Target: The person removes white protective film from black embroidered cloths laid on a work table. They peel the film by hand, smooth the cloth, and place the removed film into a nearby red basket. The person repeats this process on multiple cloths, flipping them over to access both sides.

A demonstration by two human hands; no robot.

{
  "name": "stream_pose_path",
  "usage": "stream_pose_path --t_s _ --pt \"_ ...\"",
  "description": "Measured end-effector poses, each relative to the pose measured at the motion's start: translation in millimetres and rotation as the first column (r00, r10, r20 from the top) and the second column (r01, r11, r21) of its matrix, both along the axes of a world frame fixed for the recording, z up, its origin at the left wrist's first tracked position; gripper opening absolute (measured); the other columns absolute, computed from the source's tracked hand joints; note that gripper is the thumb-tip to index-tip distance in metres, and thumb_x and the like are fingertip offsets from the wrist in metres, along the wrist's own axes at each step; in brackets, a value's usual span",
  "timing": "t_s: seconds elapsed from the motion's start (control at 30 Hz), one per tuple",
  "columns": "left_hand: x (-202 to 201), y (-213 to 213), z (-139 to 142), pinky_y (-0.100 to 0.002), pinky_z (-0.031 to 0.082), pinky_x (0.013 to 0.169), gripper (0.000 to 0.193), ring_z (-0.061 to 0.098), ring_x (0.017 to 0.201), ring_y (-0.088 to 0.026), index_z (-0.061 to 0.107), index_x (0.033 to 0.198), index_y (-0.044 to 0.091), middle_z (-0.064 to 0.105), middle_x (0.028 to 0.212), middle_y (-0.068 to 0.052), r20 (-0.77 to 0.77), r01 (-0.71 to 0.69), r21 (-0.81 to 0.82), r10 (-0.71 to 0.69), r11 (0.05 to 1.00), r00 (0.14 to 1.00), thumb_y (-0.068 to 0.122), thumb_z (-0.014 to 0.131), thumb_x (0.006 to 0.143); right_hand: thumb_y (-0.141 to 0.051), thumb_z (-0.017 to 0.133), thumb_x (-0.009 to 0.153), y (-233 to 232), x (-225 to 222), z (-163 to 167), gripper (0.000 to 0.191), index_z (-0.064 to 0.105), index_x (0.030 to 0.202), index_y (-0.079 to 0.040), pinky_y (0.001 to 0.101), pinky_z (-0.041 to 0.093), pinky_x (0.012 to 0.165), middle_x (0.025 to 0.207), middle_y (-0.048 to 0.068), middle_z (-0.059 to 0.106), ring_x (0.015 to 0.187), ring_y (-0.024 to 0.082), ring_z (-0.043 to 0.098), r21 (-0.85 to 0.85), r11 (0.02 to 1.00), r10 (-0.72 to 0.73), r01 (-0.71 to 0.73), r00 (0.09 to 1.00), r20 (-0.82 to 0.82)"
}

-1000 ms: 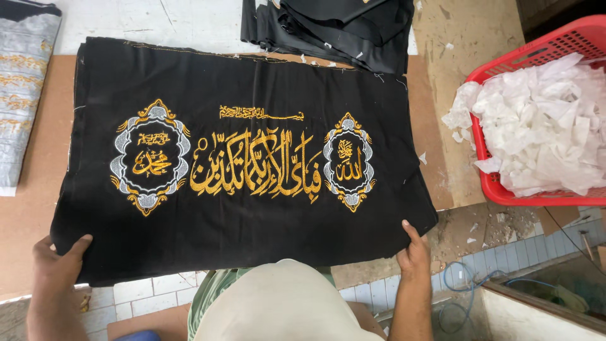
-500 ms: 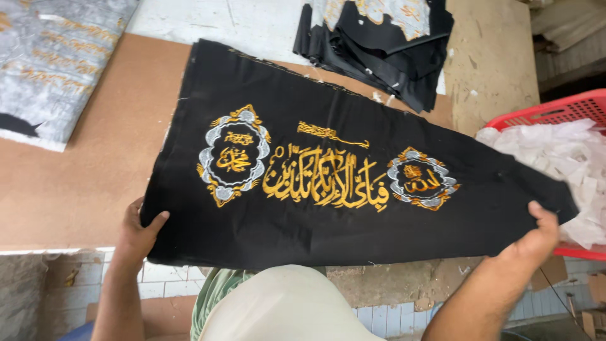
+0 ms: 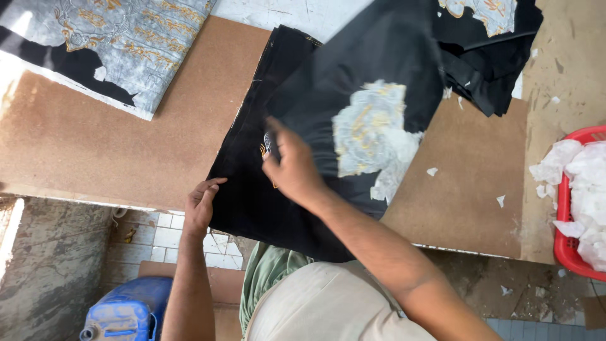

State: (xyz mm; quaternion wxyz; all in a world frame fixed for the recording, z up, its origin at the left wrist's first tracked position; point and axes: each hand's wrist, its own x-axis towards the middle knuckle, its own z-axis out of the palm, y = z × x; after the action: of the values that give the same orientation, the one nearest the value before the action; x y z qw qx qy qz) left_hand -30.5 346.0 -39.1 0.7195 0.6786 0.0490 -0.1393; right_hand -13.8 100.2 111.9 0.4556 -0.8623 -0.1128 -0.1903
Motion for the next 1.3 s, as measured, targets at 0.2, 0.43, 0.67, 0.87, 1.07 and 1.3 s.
stream_pose_path --t_s 0.2,0.43,0.67,0.87,1.07,1.3 --pt "2.3 3.5 6.7 -0.033 0.052 0.095 0.059 0.064 0.112 -0.018 0.058 0.133 0.004 0.067 0.117 -0.006 -0.42 -0.262 0.067 0.265 0.963 0.868 0.056 0.044 0.107 -0.021 0.07 0.09 57.0 -42.5 -50.6 0.068 0.045 0.152 -0.008 0.0413 0.058 0.089 0.121 0.017 0.065 0.106 0.032 0.069 -0.099 0.888 0.307 -0.45 0.737 -0.602" --pt "7.7 -5.8 9.0 -0.032 0.055 0.09 0.046 0.07 0.103 -0.023 0.065 0.127 -0.007 0.074 0.115 -0.017 -0.256 -0.069 0.106 0.094 0.992 0.962 0.025 0.069 0.094 -0.031 0.072 0.095 -58.3 -68.4 -74.7 0.059 0.051 0.143 -0.004 0.0454 0.052 0.103 0.133 0.021 0.06 0.126 0.035 0.059 -0.329 0.942 -0.133 0.06 0.97 -0.204" --pt "3.0 -11.5 0.1 -0.029 0.054 0.093 0.041 0.07 0.105 -0.02 0.065 0.128 -0.006 0.074 0.117 -0.015 -0.26 -0.081 0.14 0.116 0.987 0.959 0.021 0.067 0.097 -0.037 0.083 0.086 -147.3 -182.5 -116.0 0.077 0.05 0.134 0.012 0.0505 0.043 0.091 0.119 0.032 0.054 0.109 0.042 0.051 -0.356 0.72 -0.689 0.596 0.678 -0.258" --pt "-1.9 -35.8 -12.9 -0.031 0.054 0.09 0.034 0.068 0.1 -0.019 0.066 0.123 -0.005 0.073 0.113 -0.013 -0.268 -0.096 0.092 0.117 0.991 0.956 0.02 0.067 0.099 -0.014 0.074 0.098 -182.9 -213.8 -136.5 0.025 0.066 0.117 0.0 0.028 0.052 0.078 0.096 -0.001 0.069 0.086 0.009 0.062 0.143 0.832 -0.399 0.536 0.757 -0.517" --pt "-30.9 -99.5 -16.9 -0.031 0.051 0.09 0.034 0.065 0.101 -0.018 0.066 0.124 -0.003 0.072 0.112 -0.011 -0.287 0.016 0.126 0.021 0.992 0.958 0.02 0.066 0.1 -0.019 0.074 0.096 -264.1 -191.3 -71.4 0.046 0.061 0.136 -0.002 0.0335 0.054 0.078 0.118 0.012 0.065 0.091 0.019 0.064 -0.116 0.696 -0.715 0.709 0.668 -0.205" --pt "-38.2 -101.7 -4.2 -0.031 0.053 0.099 0.038 0.067 0.113 -0.021 0.064 0.126 -0.004 0.072 0.121 -0.012 -0.377 -0.013 0.046 0.029 0.999 0.926 0.024 0.065 0.099 -0.036 0.082 0.079 -227.5 -223.0 -60.4 0.058 0.065 0.122 -0.001 0.0477 0.049 0.083 0.106 0.015 0.066 0.098 0.035 0.063 -0.424 0.825 -0.485 0.372 0.853 -0.194"
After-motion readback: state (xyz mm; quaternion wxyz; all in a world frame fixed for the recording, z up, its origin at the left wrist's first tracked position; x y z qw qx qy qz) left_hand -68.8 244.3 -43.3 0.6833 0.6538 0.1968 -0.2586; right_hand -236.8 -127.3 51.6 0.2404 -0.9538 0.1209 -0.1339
